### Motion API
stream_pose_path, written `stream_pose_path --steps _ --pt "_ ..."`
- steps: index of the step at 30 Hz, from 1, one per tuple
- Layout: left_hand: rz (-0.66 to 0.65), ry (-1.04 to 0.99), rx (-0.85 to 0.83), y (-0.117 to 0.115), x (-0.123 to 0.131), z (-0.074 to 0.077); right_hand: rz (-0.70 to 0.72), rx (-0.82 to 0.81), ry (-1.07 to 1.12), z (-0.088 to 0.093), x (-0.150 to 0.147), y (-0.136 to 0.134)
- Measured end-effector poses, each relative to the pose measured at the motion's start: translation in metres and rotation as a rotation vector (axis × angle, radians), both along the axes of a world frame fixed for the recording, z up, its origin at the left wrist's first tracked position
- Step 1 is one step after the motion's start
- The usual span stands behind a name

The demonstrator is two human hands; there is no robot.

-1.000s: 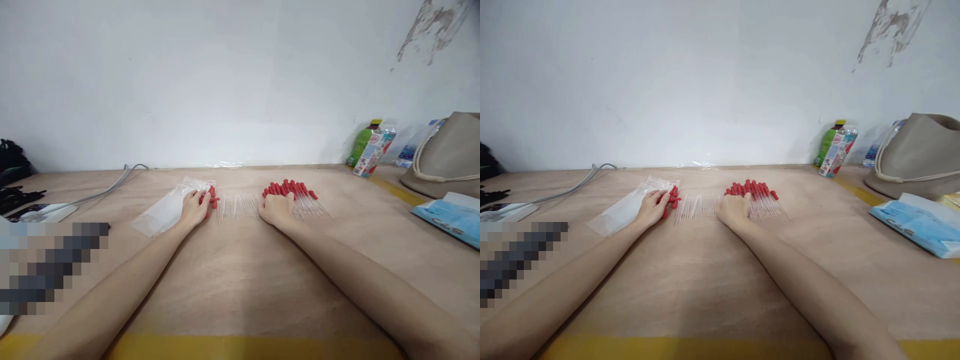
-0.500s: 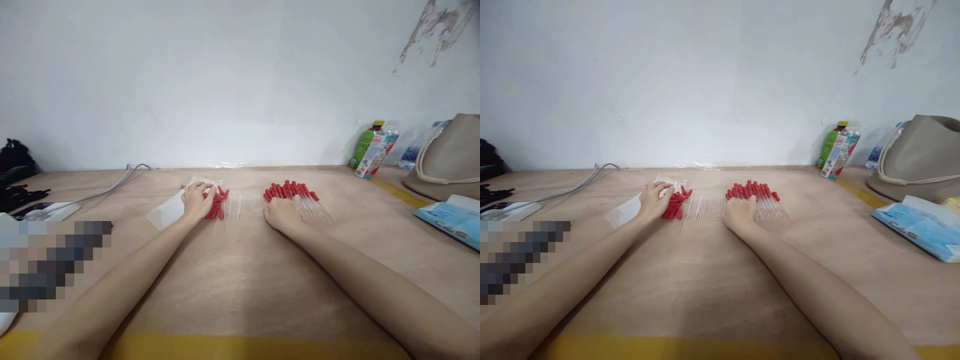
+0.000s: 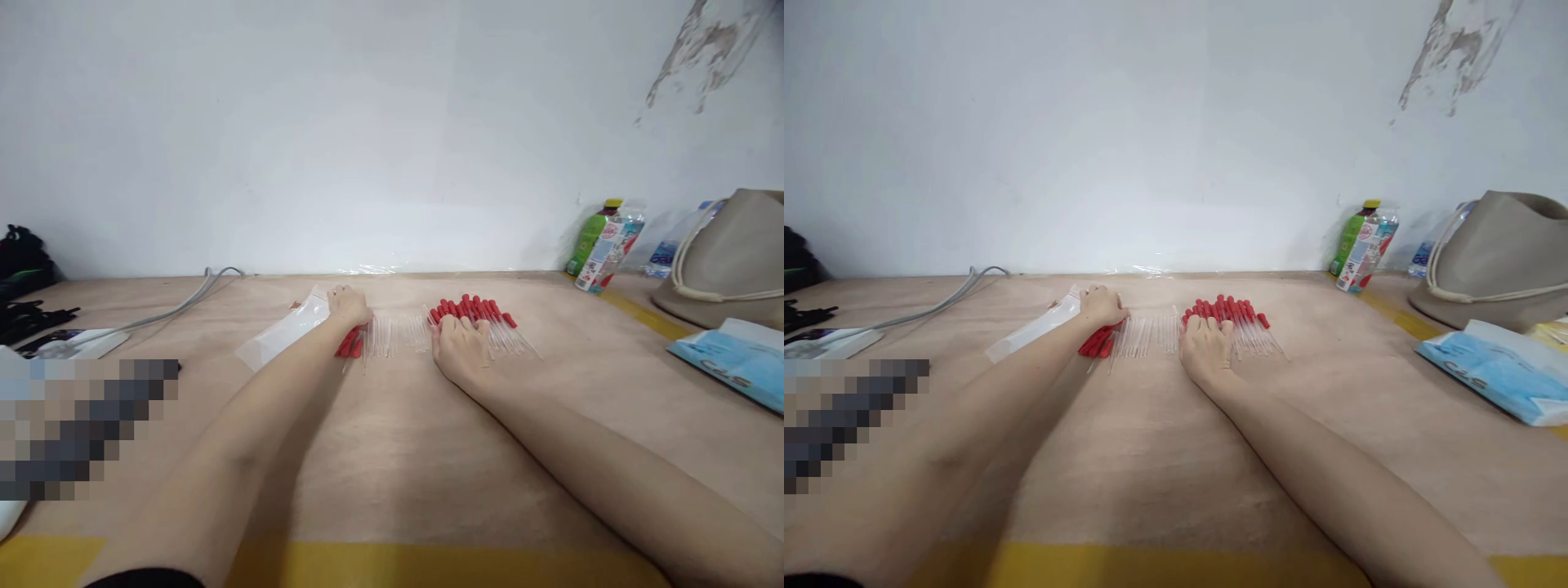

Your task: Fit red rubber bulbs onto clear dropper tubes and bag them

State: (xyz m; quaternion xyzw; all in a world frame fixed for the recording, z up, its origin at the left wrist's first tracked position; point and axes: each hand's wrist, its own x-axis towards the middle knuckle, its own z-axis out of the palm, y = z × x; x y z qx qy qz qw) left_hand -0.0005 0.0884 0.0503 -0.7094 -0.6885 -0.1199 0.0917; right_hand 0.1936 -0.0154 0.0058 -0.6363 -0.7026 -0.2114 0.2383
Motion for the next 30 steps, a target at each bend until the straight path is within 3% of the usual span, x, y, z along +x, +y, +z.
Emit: stream_pose_path --steps 5,8,11,14,16,18,23,30 --pt "0.008 -0.04 0.029 0.004 0.007 -0.006 0.098 0.023 0.14 -0.006 0.004 0.001" --pt "-0.012 -0.109 0.067 0.0 0.011 0.0 0.188 0.02 0.197 -0.007 0.006 0.0" --pt "-0.083 -0.195 0.122 -0.015 0.011 0.011 0.273 0.005 0.245 -0.008 0.008 -0.001" --pt "-0.243 -0.265 0.159 -0.043 0.003 0.016 0.403 -0.037 0.292 -0.01 0.01 -0.003" --pt "-0.456 -0.406 0.196 -0.067 -0.005 0.012 0.48 -0.03 0.326 -0.011 0.011 -0.005" --pt "-0.582 -0.448 0.18 -0.089 -0.013 0.002 0.526 -0.002 0.328 -0.011 0.012 -0.007" --pt "-0.652 -0.491 0.218 -0.122 -0.018 -0.026 0.54 0.023 0.316 -0.009 0.013 -0.018" --pt "-0.773 -0.401 0.271 -0.122 -0.015 -0.04 0.646 0.089 0.295 -0.006 0.009 -0.035"
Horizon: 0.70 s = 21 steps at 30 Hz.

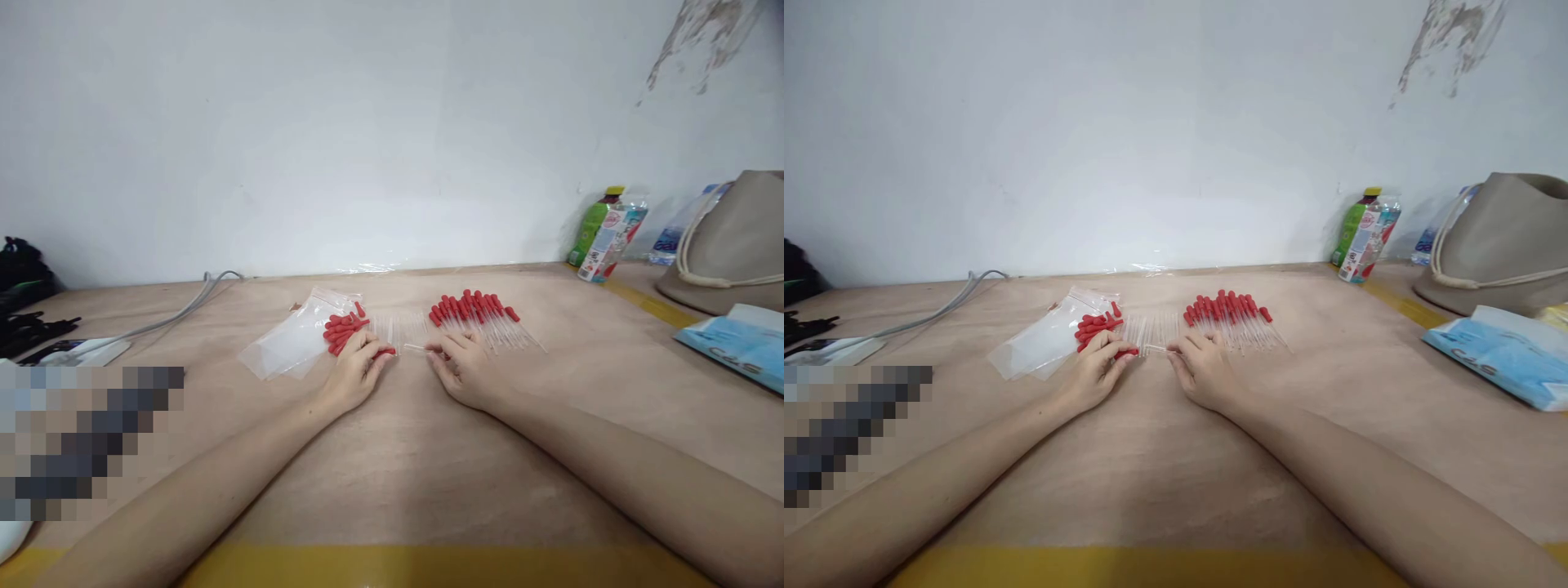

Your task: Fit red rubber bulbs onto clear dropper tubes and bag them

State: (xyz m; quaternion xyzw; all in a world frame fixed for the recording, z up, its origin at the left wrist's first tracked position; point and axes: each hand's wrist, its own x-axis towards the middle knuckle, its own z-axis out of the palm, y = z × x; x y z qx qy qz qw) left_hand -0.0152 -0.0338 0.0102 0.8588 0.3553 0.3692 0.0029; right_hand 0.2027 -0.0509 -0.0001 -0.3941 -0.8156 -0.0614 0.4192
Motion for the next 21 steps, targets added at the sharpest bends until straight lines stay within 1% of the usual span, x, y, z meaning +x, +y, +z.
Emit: stream_pose_path --steps 7,10,17,21 --pt "-0.028 0.015 0.011 0.001 0.0 0.002 0.042 0.007 -0.063 0.0 -0.005 0.002" --pt "-0.042 -0.023 -0.017 0.0 0.001 0.002 0.061 -0.015 -0.072 -0.001 -0.006 0.003" --pt "-0.049 -0.088 -0.076 0.002 0.0 -0.002 0.163 -0.029 -0.091 -0.005 -0.003 0.008" --pt "-0.095 -0.069 -0.071 0.0 0.0 -0.001 0.227 -0.037 -0.085 -0.007 0.0 0.014"
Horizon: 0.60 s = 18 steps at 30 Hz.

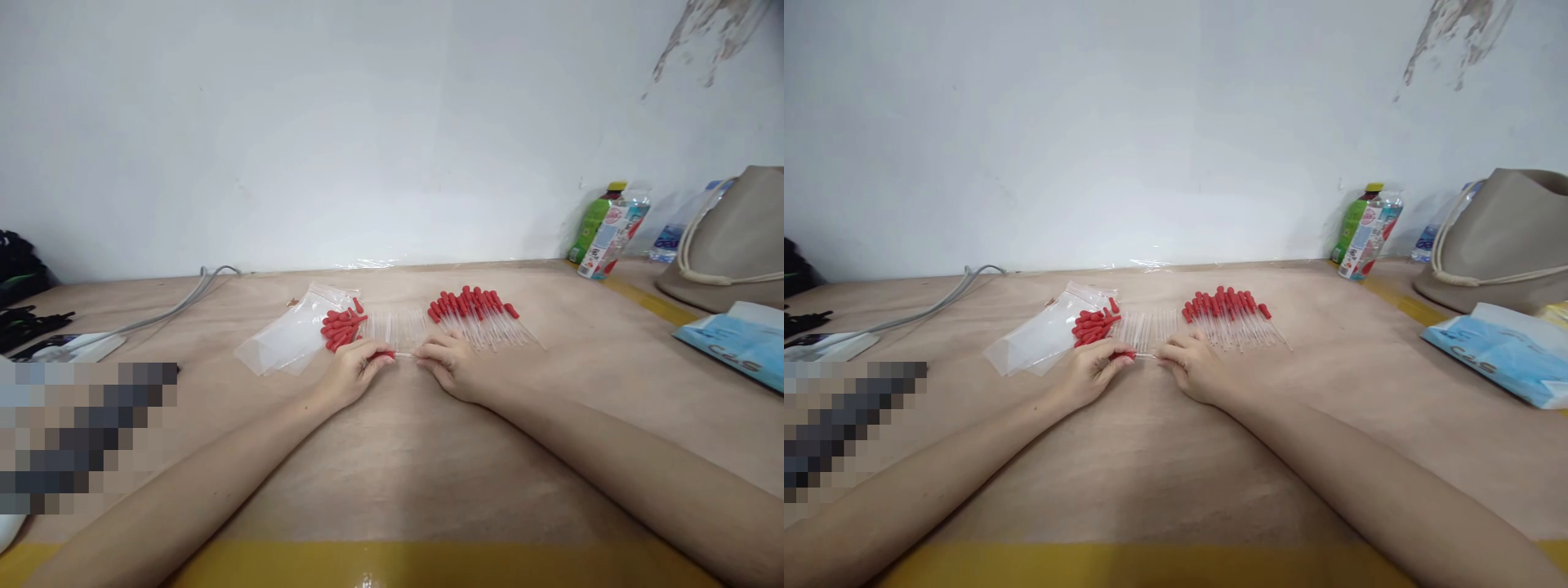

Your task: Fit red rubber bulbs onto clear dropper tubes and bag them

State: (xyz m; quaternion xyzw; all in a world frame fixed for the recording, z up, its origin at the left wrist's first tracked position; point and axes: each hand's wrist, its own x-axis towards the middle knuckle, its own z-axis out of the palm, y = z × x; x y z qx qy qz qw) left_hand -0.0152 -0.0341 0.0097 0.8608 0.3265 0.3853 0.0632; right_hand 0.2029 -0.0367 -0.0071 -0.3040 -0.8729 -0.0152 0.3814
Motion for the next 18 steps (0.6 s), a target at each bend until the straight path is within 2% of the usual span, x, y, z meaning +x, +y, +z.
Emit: stream_pose_path --steps 4,10,18 --pt "-0.038 0.052 -0.006 -0.004 0.001 0.004 0.006 0.011 -0.057 0.002 0.003 0.004" --pt "-0.019 0.105 -0.003 -0.005 0.004 0.005 -0.097 0.09 -0.137 0.013 0.002 -0.003" --pt "-0.075 0.133 0.039 -0.006 0.005 0.005 -0.06 0.052 -0.131 0.012 -0.002 -0.008"
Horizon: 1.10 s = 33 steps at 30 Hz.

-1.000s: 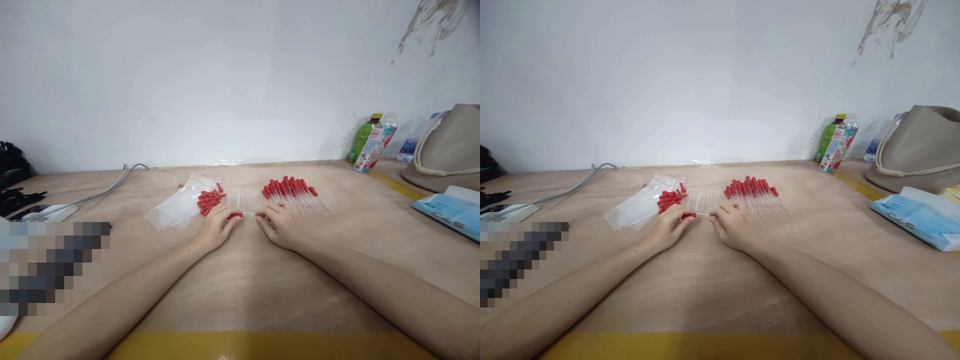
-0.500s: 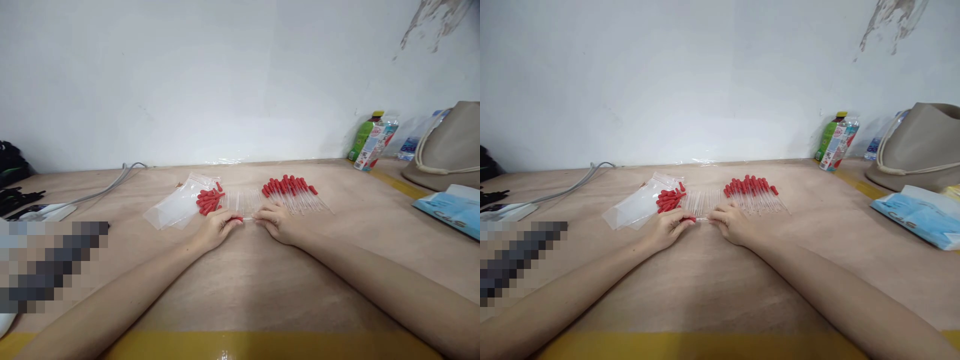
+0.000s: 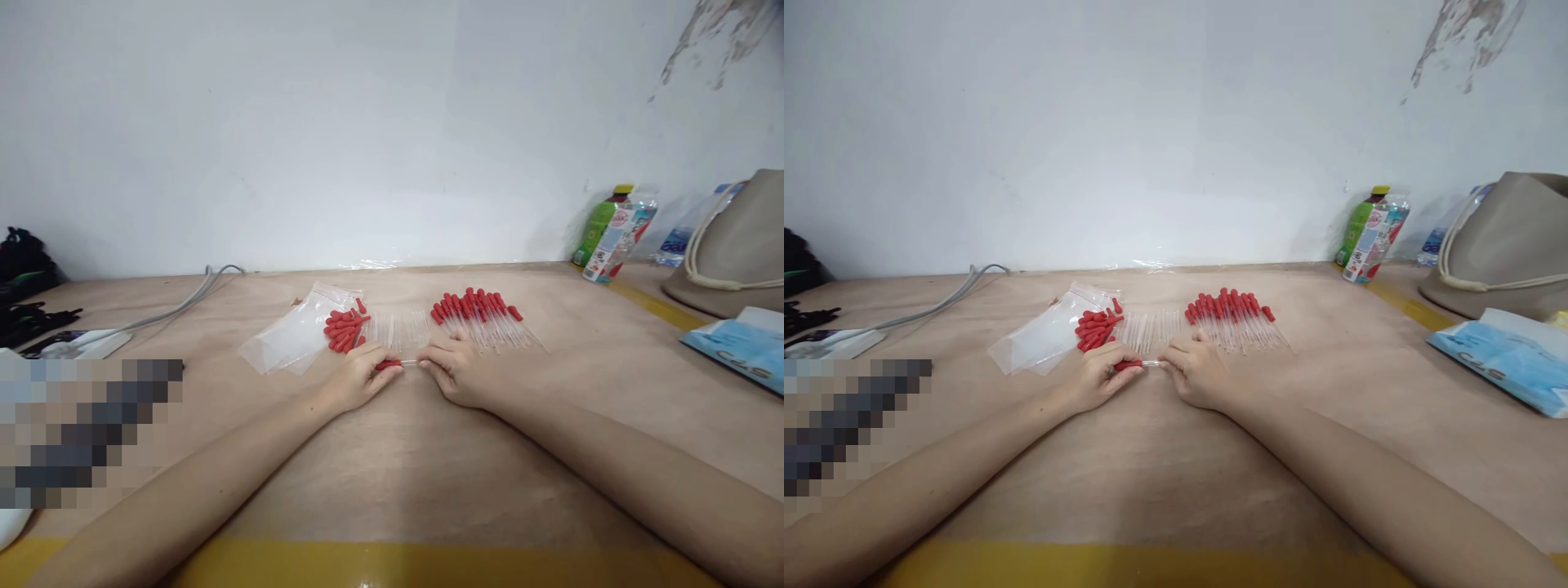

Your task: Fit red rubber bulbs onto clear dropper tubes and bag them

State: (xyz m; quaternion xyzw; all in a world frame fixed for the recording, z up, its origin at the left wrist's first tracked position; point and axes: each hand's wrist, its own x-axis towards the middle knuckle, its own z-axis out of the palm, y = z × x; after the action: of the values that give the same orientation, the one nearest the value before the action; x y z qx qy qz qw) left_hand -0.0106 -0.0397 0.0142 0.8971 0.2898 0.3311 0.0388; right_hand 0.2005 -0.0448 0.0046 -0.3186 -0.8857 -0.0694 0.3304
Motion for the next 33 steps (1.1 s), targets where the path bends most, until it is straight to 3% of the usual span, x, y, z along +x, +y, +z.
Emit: stream_pose_path --steps 6,16,21,24,27,30,33 --pt "-0.054 0.041 -0.006 0.001 -0.001 0.0 -0.024 -0.063 -0.04 0.0 -0.005 -0.003" --pt "-0.078 0.077 0.015 0.0 -0.001 -0.001 -0.067 -0.307 -0.103 0.011 -0.012 -0.008" --pt "-0.05 0.059 0.009 0.0 -0.002 -0.001 -0.07 -0.29 -0.16 0.022 -0.01 -0.012" --pt "0.035 0.004 0.003 0.001 -0.004 -0.001 -0.083 -0.286 -0.182 0.03 -0.004 -0.01" --pt "0.146 -0.032 -0.004 0.003 -0.006 -0.003 -0.236 -0.363 -0.069 0.038 0.008 0.0" --pt "0.169 -0.012 -0.037 0.004 -0.007 -0.003 -0.562 -0.445 0.134 0.045 0.024 0.018" --pt "0.144 0.008 -0.06 0.004 -0.007 -0.003 -0.887 -0.421 0.154 0.048 0.038 0.038"
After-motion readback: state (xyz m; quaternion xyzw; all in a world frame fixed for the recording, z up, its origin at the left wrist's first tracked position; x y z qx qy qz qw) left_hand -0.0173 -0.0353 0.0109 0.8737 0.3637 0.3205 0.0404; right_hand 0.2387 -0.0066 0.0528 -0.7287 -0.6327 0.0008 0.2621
